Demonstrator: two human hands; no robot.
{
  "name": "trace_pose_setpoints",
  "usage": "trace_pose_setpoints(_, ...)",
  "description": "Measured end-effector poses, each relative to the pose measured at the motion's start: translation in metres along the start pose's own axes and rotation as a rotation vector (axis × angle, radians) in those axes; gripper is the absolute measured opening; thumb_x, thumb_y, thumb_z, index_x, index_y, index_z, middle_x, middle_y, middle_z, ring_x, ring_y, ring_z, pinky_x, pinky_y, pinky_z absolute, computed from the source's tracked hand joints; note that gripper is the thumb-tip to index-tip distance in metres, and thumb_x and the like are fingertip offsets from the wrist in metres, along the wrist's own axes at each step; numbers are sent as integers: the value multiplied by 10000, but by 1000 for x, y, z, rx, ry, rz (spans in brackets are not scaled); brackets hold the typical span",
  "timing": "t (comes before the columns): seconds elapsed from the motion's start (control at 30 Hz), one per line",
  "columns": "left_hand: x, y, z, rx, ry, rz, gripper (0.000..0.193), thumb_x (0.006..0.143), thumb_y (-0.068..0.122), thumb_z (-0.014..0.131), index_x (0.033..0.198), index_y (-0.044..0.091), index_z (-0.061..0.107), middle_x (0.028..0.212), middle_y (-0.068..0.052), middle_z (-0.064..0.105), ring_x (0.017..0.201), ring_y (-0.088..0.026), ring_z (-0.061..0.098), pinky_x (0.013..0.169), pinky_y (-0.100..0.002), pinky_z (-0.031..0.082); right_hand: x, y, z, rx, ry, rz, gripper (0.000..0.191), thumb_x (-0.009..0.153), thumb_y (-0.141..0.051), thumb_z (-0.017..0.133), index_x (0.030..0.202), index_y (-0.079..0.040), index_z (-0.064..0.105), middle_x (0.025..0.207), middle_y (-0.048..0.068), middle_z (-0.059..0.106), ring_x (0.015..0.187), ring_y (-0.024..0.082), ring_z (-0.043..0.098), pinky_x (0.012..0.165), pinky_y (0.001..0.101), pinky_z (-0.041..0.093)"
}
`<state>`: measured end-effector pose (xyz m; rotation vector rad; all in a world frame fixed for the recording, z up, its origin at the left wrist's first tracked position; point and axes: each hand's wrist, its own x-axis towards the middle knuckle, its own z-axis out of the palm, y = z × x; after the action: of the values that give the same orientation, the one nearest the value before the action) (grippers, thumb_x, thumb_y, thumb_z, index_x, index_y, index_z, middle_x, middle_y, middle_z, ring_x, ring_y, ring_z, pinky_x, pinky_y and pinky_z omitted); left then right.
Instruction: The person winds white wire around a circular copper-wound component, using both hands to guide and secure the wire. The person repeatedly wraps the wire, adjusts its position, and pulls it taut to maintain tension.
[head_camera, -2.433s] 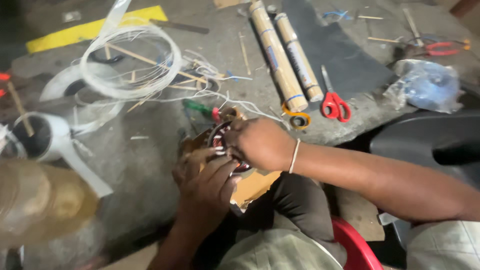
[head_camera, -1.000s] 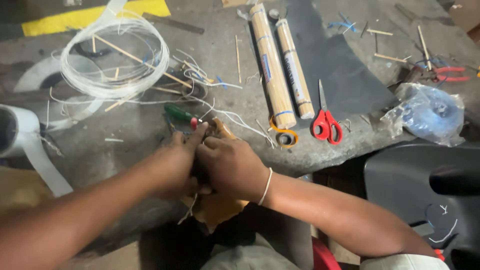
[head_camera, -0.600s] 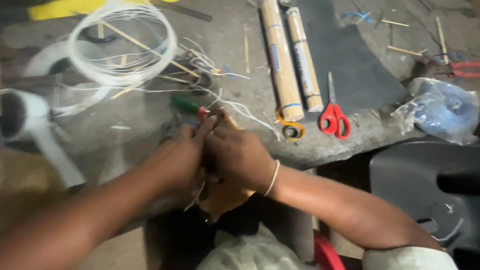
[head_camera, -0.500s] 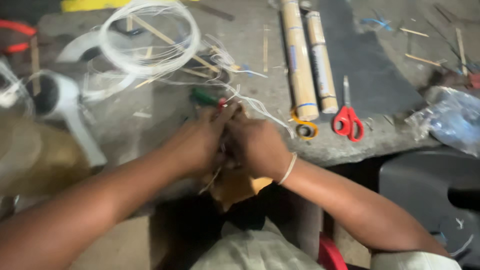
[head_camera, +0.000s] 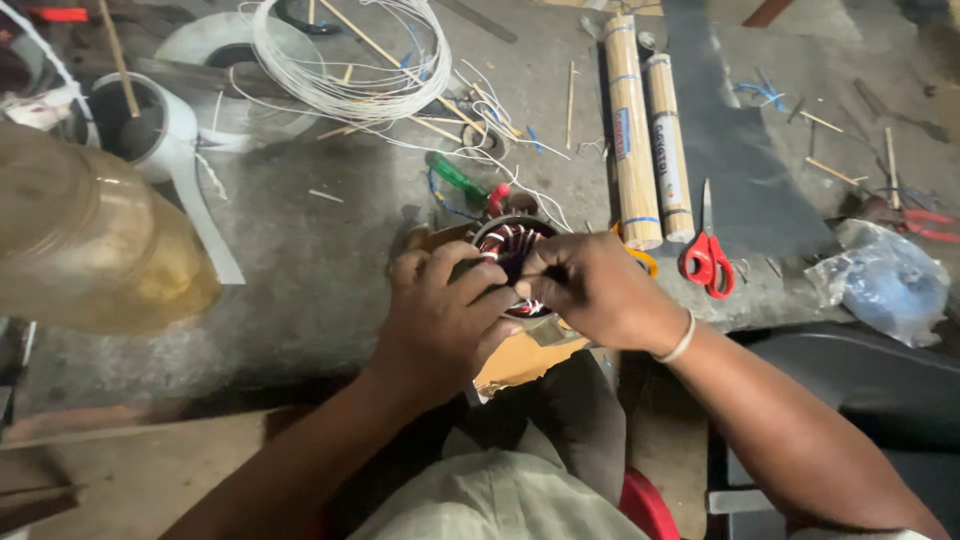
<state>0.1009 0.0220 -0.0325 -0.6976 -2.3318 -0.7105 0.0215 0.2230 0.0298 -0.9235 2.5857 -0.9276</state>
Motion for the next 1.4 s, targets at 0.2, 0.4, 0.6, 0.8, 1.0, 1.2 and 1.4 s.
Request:
trace_pose_setpoints(0.2,-2,-4,-1,-31,3,-39,340,832,304,776,1117,125,725,1115,17,663,1220,-264,547,1011,-519,335,-31,-13,13,-11,68,21,115,863,-123,761,905,-24,720,783,123,721,653,242,690,610,350,524)
trace_pose_setpoints(0.4,2,-7,-4,-61,-45,-31,326,811,294,782,1093,140,727,1091,19,658,1209,-264,543,1004,-542,320,-54,-16,48,-91,306,39,90,844,-84,758,913,-27,749,831,116,742,607,260,653,546,367,499)
trace_pose_setpoints(0.6,0,-9,-1,-66,18,42,256,865,240,740,1095,129,736,1132,21,688,1202,-247,574,1056,-551,320,-62,-2,74,14,499,-52,88,868,-61,780,922,-25,721,855,92,729,730,240,719,662,323,569)
trace_pose_setpoints(0.8,-5,-9,5,-10,11,43,212,878,222,713,1065,133,763,1152,14,712,1205,-236,587,1062,-554,324,-61,-8,58,-10,366,-83,121,863,-71,760,976,-30,750,884,105,733,736,253,731,641,312,570)
trace_pose_setpoints(1.0,-7,-8,6,34,20,74,213,891,205,684,1069,120,762,1176,-28,720,1209,-252,588,1061,-572,328,-27,0,-10,48,-7,117,139,823,-52,680,932,-36,764,786,91,776,673,185,741,654,320,584)
trace_pose_setpoints(1.2,-7,-5,4,15,6,70,224,901,178,659,1079,87,760,1162,-49,708,1195,-268,585,1056,-588,338,46,-5,-17,-160,-497,355,192,835,-183,760,948,-34,804,722,97,757,655,162,753,618,325,593)
trace_pose_setpoints(1.4,-5,-6,5,-26,-6,51,240,860,185,687,1078,121,765,1144,-38,701,1194,-283,584,1052,-598,330,69,-12,-18,-5,-706,525,211,828,-185,783,928,0,796,707,68,741,645,145,739,593,304,654)
